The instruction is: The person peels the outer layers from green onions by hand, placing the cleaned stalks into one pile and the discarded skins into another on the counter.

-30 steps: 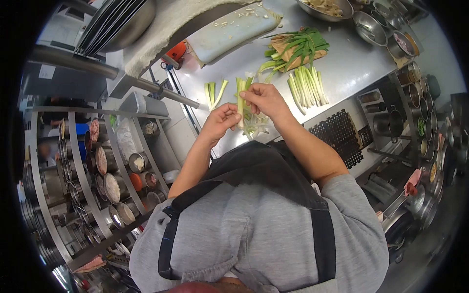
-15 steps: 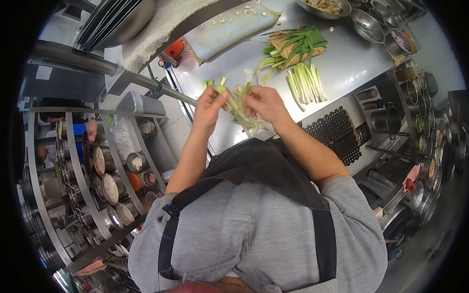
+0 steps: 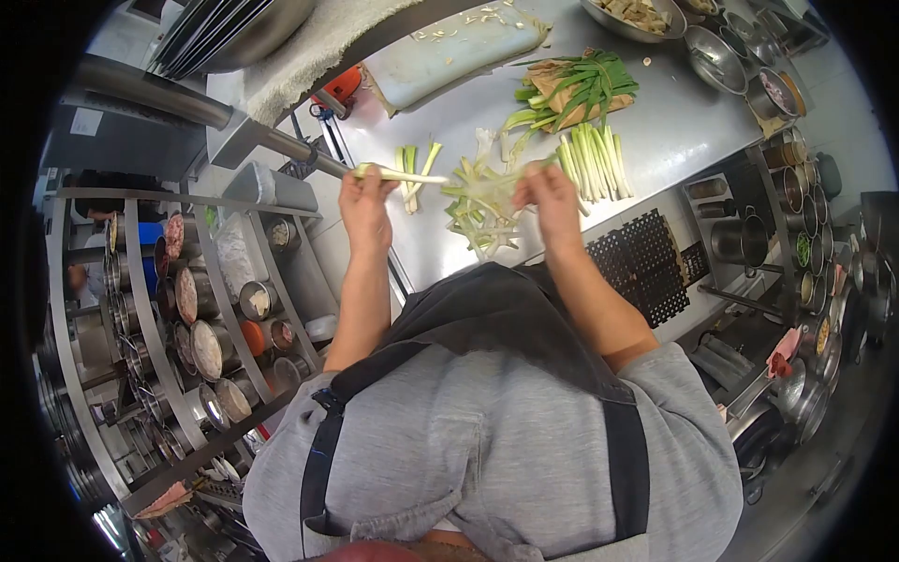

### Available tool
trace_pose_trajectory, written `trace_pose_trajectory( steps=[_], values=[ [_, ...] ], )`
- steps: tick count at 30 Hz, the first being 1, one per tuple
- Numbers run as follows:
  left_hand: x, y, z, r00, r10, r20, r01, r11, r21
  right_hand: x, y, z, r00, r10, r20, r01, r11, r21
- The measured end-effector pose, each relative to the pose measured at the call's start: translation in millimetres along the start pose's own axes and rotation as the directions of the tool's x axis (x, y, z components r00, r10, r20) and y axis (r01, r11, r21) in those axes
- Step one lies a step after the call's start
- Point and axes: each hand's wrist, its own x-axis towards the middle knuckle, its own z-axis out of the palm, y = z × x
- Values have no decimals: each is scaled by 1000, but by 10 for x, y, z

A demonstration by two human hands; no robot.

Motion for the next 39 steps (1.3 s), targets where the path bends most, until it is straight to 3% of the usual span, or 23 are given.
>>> trace_pose_trajectory(
  steps=[2,3,4,5,6,7,9,10,12,15,17,19,21,23,24,31,34,37,39],
  values=[
    [99,56,-228,999,10,-31,-9,1000,27,92,-81,-257,985,-53,-166,55,998,7],
    [141,125,-281,998,20,-56,-17,999,48,123,-113,-399,992,-52,-113,45,997,-68],
    [126,171,-303,998,-20,54,13,993,120,147,-96,-487,1000,25,8,-23,982,-187],
    [89,230,-229,998,-29,53,22,993,120,151,-30,-552,985,124,118,-82,947,-311],
    [53,278,-114,983,-106,152,83,985,152,169,68,-551,969,158,191,-66,907,-415],
    [45,292,-3,953,-173,250,128,974,186,190,168,-500,957,198,212,-58,845,-531],
    [31,260,156,939,-180,293,140,978,152,199,250,-280,947,206,247,28,712,-701],
    [13,250,218,920,-216,327,176,973,146,177,260,-179,948,205,245,28,711,-703],
    [-25,264,285,884,-267,384,221,962,159,135,232,-11,958,102,267,173,535,-827],
    [-8,270,244,835,-332,439,227,934,275,39,7,131,951,81,298,178,645,-743],
    [-35,276,237,818,-338,466,233,934,269,-12,-135,191,937,155,312,117,703,-702],
    [-76,269,266,795,-342,501,240,936,258,-88,-173,259,864,-41,501,379,708,-596],
    [-106,283,288,752,-314,579,267,949,167,-133,-229,305,848,-11,530,383,704,-598],
    [-124,372,284,724,-298,622,302,948,103,-144,-198,321,821,268,504,-30,902,-430],
    [-134,412,274,695,-283,662,341,939,43,-179,-255,347,829,264,493,-73,925,-373],
    [-150,479,252,699,-283,656,364,931,14,-210,-355,392,832,267,486,-138,948,-285],
    [-169,475,271,688,-388,613,492,871,0,-241,-360,398,827,282,487,-136,940,-313],
    [-189,415,271,653,-428,625,592,803,-68,-288,-419,411,833,257,490,-78,932,-355],
    [-159,302,269,566,-479,671,651,759,-7,-321,-447,440,819,243,521,-37,927,-374]
  ],
)
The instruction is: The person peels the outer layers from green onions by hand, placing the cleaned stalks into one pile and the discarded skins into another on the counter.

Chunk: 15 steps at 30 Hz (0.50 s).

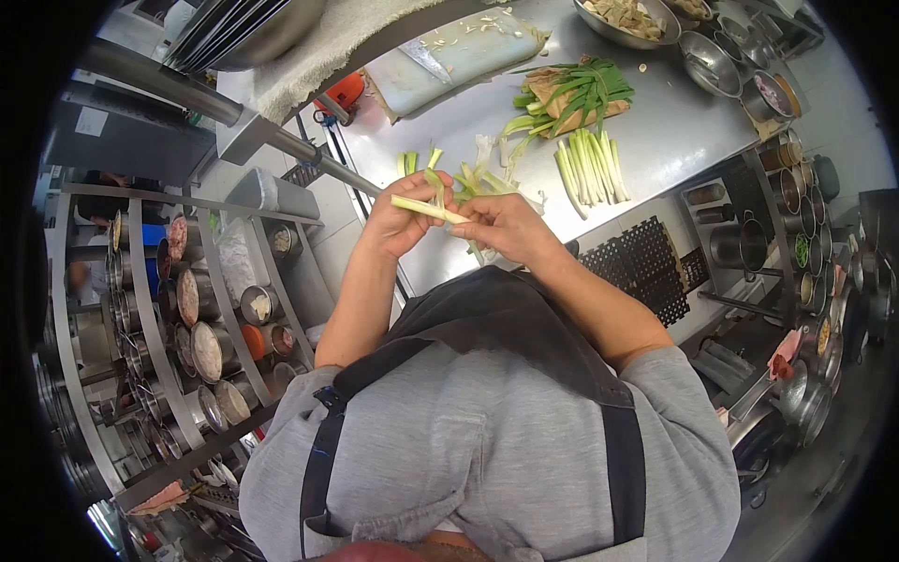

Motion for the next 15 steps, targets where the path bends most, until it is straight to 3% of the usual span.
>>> trace_pose_trajectory(
  steps=[2,4,8,12,14,15],
  values=[
    [55,-38,-23,1000,-3,-12,3,998,56,-1,-6,1,1000,15,-22,-16,999,-46],
    [129,-138,-28,986,47,-163,2,956,292,7,-7,-8,999,31,-40,-35,995,-95],
    [198,-326,51,991,0,-135,40,954,296,37,44,-27,998,-29,-51,20,987,-159],
    [190,-360,60,967,118,-226,1,885,465,54,176,-108,984,-70,-162,49,990,-130],
    [98,-342,169,906,268,-327,-46,831,555,69,263,-142,967,-106,-233,77,988,-131],
    [53,-356,121,924,269,-273,-94,850,519,76,284,-152,942,-143,-303,108,986,-129]
  ],
)
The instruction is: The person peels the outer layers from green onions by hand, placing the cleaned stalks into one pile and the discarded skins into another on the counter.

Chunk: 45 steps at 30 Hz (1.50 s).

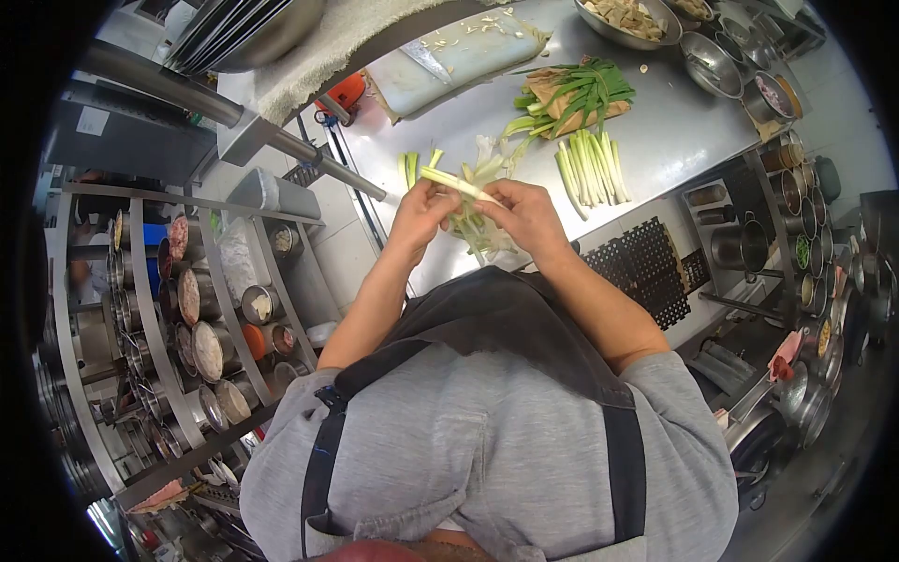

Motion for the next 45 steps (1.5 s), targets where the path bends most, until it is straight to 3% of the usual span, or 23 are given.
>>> trace_pose_trajectory(
  steps=[1,3,5,7,9,10,14,17,18,20,21,23,27,29,31,33,35,36,37,40,41,43,45],
  values=[
    [-30,-70,-30,1000,11,-6,-11,1000,12,-9,-7,-24,1000,-14,3,14,1000,9],
    [-39,-119,-145,981,40,192,-31,998,-49,3,-48,-41,986,-161,51,168,903,-395],
    [-60,-51,-84,988,-31,151,60,980,-189,2,-29,10,976,-201,89,220,894,-390],
    [-57,-38,-20,994,-19,105,39,980,-193,10,-134,49,983,-149,109,178,926,-333],
    [-60,12,-6,990,49,132,-33,992,-121,80,30,90,998,34,51,-35,999,15],
    [-21,-54,-36,977,93,190,-70,990,-124,126,123,53,992,85,88,-91,994,56],
    [-27,-21,46,965,174,198,-154,982,-113,133,92,-19,999,36,38,-44,968,247],
    [-38,-55,130,953,270,141,-255,960,-113,168,202,-61,1000,20,-17,-17,987,160],
    [-49,-58,137,956,258,143,-242,963,-116,167,125,0,993,30,-113,0,966,258],
    [-61,-43,127,905,419,78,-418,908,-24,228,44,-61,982,35,-187,25,951,310],
    [-63,-39,121,910,408,80,-407,913,-29,287,21,-97,967,20,-255,74,933,353],
    [-83,-19,81,831,553,61,-557,827,76,376,46,-115,964,-10,-264,100,938,331],
    [-162,-3,68,842,540,-9,-540,841,21,447,58,-107,935,0,-355,122,939,321],
    [-135,-80,-21,723,690,8,-671,700,245,501,146,-105,879,42,-475,113,949,293],
    [-280,100,-30,804,577,-148,-580,814,25,614,279,-336,816,58,-575,148,941,305],
    [-316,193,-117,846,499,-188,-517,853,-65,612,396,-468,834,38,-550,118,962,245],
    [-291,196,-227,876,421,-235,-461,875,-149,544,440,-506,994,60,-90,-66,996,-65],
    [-241,169,-283,910,334,-247,-390,892,-228,455,260,-411,988,135,-72,-149,957,-247],
    [-193,154,-306,936,248,-249,-319,896,-307,416,282,-319,988,139,-68,-151,956,-250],
    [-133,126,-295,948,198,-249,-283,883,-374,363,509,-161,999,-4,33,22,819,-573],
    [-125,116,-301,955,168,-244,-255,886,-388,341,507,-134,999,-3,39,25,820,-572],
    [-133,95,-316,956,157,-249,-240,907,-346,265,492,-51,989,-150,8,132,837,-531],
    [-127,75,-311,959,142,-245,-216,926,-309,175,107,-13,994,-102,43,110,883,-455]
  ],
)
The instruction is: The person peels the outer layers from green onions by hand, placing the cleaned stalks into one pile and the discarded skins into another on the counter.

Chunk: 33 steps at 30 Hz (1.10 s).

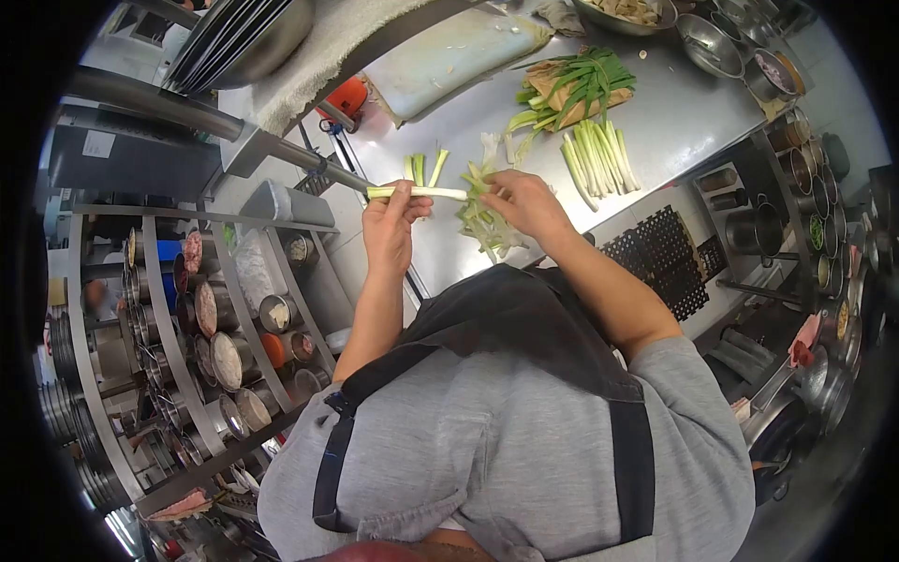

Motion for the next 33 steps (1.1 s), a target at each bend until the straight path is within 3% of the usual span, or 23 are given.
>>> trace_pose_trajectory(
  steps=[3,5,9,11,17,18,20,33],
  values=[
    [23,-4,62,999,-27,18,25,991,133,-53,-176,-37,992,-93,84,81,987,136],
    [45,28,141,1000,9,28,-14,984,176,-43,-115,-5,981,-62,185,34,988,147],
    [47,79,224,1000,31,1,-29,937,348,-99,-168,14,977,-22,214,-34,966,255],
    [44,102,257,997,68,-20,-54,907,417,-113,-175,40,954,18,300,-153,888,434],
    [29,73,271,990,140,27,-131,820,557,-140,-245,32,916,85,392,-259,871,418],
    [35,48,246,990,141,26,-131,820,557,-140,-255,20,916,84,392,-259,871,418],
    [53,-15,183,964,161,213,-255,789,558,-138,-284,-14,891,75,448,-267,884,384],
    [75,43,131,955,65,289,-180,902,393,-188,-292,-43,885,101,455,-365,756,543]
  ],
)
